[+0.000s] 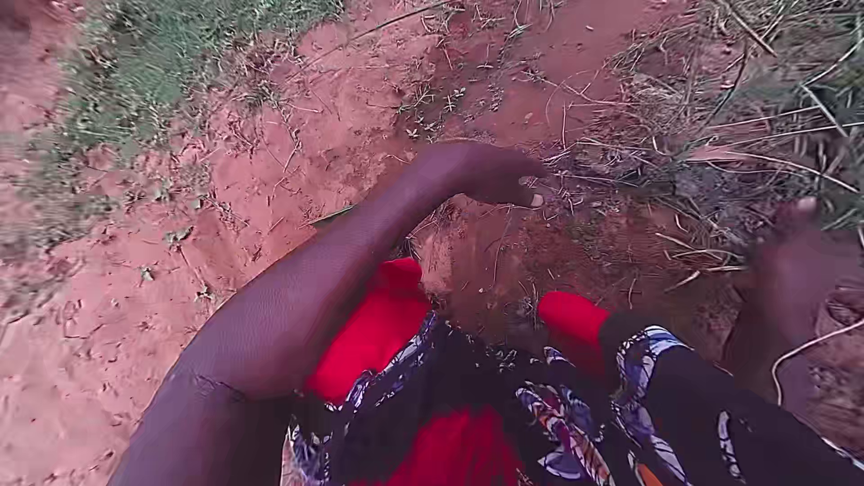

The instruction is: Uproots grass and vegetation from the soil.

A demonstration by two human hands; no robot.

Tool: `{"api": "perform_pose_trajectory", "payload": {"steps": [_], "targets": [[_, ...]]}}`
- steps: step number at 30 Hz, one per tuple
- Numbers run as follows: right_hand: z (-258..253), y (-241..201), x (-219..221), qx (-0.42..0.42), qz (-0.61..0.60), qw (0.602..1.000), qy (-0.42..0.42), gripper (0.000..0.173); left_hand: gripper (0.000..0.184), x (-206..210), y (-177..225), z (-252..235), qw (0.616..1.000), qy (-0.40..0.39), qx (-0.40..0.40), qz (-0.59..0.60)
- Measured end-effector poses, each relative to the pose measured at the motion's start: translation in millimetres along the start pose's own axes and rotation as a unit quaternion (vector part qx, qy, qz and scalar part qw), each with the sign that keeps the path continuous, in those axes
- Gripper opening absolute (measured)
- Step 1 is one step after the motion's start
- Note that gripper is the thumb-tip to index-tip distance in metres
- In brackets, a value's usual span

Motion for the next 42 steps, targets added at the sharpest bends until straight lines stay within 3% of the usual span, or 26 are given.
{"api": "perform_pose_trajectory", "payload": {"steps": [3, 7, 8, 10, 11, 14, 17, 20, 24, 29, 33, 38, 42], "targets": [[0, -20, -12, -0.02, -0.03, 0.999, 0.013, 0.031, 0.053, 3, -6, -8, 0.999, 0.018, 0.041, 0.012], [-10, -25, -10, -0.049, -0.086, 0.994, 0.037, 0.017, 0.056, 6, -14, -14, 1.0, 0.016, 0.016, 0.013], [-12, -19, -4, -0.044, -0.066, 0.996, 0.035, 0.026, 0.056, 6, -14, -15, 1.0, 0.013, 0.009, 0.019], [-21, 4, 17, -0.023, 0.006, 0.999, -0.032, 0.069, 0.055, 7, -14, -17, 1.0, 0.011, 0.009, 0.02], [-30, 20, 33, -0.024, 0.046, 0.997, -0.059, 0.07, 0.054, 7, -16, -19, 1.0, 0.009, 0.015, 0.014], [-57, 56, 80, 0.008, 0.205, 0.973, -0.107, 0.045, 0.054, 7, -18, -24, 1.0, 0.001, 0.013, 0.011], [-60, 56, 116, 0.047, 0.327, 0.933, -0.143, 0.047, 0.055, 12, -23, -26, 1.0, 0.001, 0.0, 0.022], [-69, 65, 140, 0.028, 0.37, 0.916, -0.156, 0.044, 0.056, 16, -34, -29, 0.999, 0.001, 0.003, 0.035], [-85, 79, 154, -0.092, 0.361, 0.915, -0.158, 0.045, 0.051, 24, -61, -32, 0.998, 0.029, -0.004, 0.046], [-111, 102, 163, -0.044, 0.193, 0.972, -0.128, 0.048, 0.052, 29, -73, -39, 0.998, 0.02, 0.012, 0.052], [-121, 121, 162, -0.002, 0.081, 0.993, -0.084, 0.045, 0.052, 30, -60, -42, 0.999, 0.014, 0.005, 0.042], [-107, 119, 139, 0.044, 0.129, 0.985, -0.105, 0.051, 0.055, 22, -45, -40, 0.999, 0.002, 0.014, 0.038], [-102, 122, 137, -0.019, 0.135, 0.987, -0.085, 0.047, 0.054, 22, -49, -33, 0.999, 0.01, 0.004, 0.037]]}}
Point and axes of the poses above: each hand's wrist, its own z-axis away from the middle knuckle, its own x-axis out of the palm, y = z × x, the point moved 2 cm from there along -z, towards the middle knuckle, and after that the axes turned 1 degree about y, right-handed, at the moved point
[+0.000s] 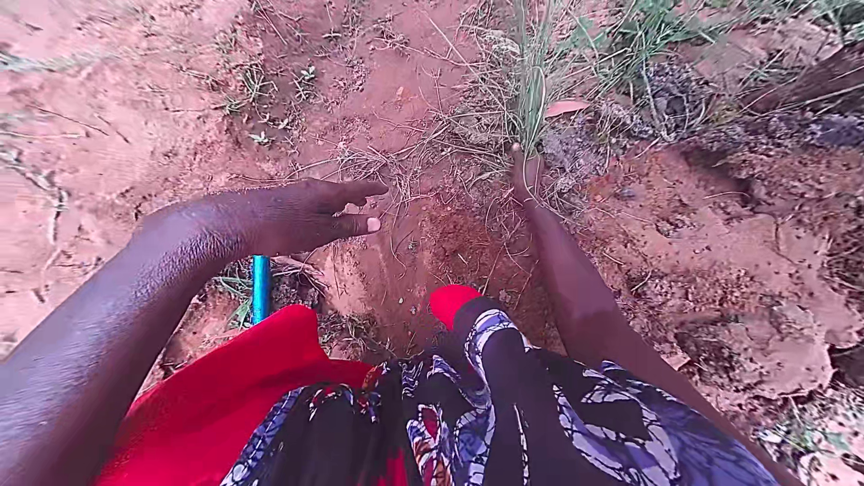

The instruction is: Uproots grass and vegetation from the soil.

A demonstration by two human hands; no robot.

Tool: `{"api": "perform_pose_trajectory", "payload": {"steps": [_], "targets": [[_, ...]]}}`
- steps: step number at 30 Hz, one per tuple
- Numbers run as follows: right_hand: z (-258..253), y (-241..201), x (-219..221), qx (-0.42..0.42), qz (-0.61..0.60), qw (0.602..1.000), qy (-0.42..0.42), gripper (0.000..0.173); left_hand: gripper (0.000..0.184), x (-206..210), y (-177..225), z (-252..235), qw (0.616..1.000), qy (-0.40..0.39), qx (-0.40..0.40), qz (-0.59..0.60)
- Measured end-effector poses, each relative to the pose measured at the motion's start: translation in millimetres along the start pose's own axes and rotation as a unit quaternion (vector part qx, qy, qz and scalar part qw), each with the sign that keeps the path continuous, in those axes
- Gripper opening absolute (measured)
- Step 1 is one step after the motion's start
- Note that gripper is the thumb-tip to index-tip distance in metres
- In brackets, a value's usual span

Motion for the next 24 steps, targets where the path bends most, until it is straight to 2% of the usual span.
{"api": "perform_pose_trajectory", "payload": {"steps": [3, 6, 8, 10, 13, 16, 24], "targets": [[12, -13, -7, 0.044, 0.021, 0.999, -0.005, 0.049, 0.054, 1, -6, 7, 1.0, 0.002, -0.012, -0.003], [4, -1, -1, 0.004, 0.022, 1.0, 0.016, 0.044, 0.056, 7, -20, 12, 1.0, 0.01, -0.01, -0.008], [9, -8, -5, 0.024, 0.03, 0.999, 0.022, 0.047, 0.053, 14, -30, 13, 0.999, 0.048, 0.008, -0.006], [13, -13, -6, 0.047, 0.038, 0.998, 0.026, 0.048, 0.052, 13, -30, 13, 0.999, 0.047, 0.008, -0.005], [8, -1, -1, 0.022, 0.027, 0.998, 0.043, 0.047, 0.051, 11, -23, 12, 0.999, 0.042, 0.014, -0.011], [10, -1, -3, 0.023, 0.016, 0.999, 0.035, 0.044, 0.052, 3, -9, 9, 1.0, 0.002, 0.006, -0.015], [20, 3, -7, -0.007, 0.0, 0.999, 0.032, 0.041, 0.051, 5, -13, 8, 0.999, 0.018, 0.034, -0.009]]}}
Point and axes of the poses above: each hand's wrist, its own z-axis away from the middle knuckle, its own x-axis out of the palm, y = z × x, the point moved 2 cm from there along -z, towards the middle knuckle, and after that the axes turned 1 degree about y, right-handed, at the moved point
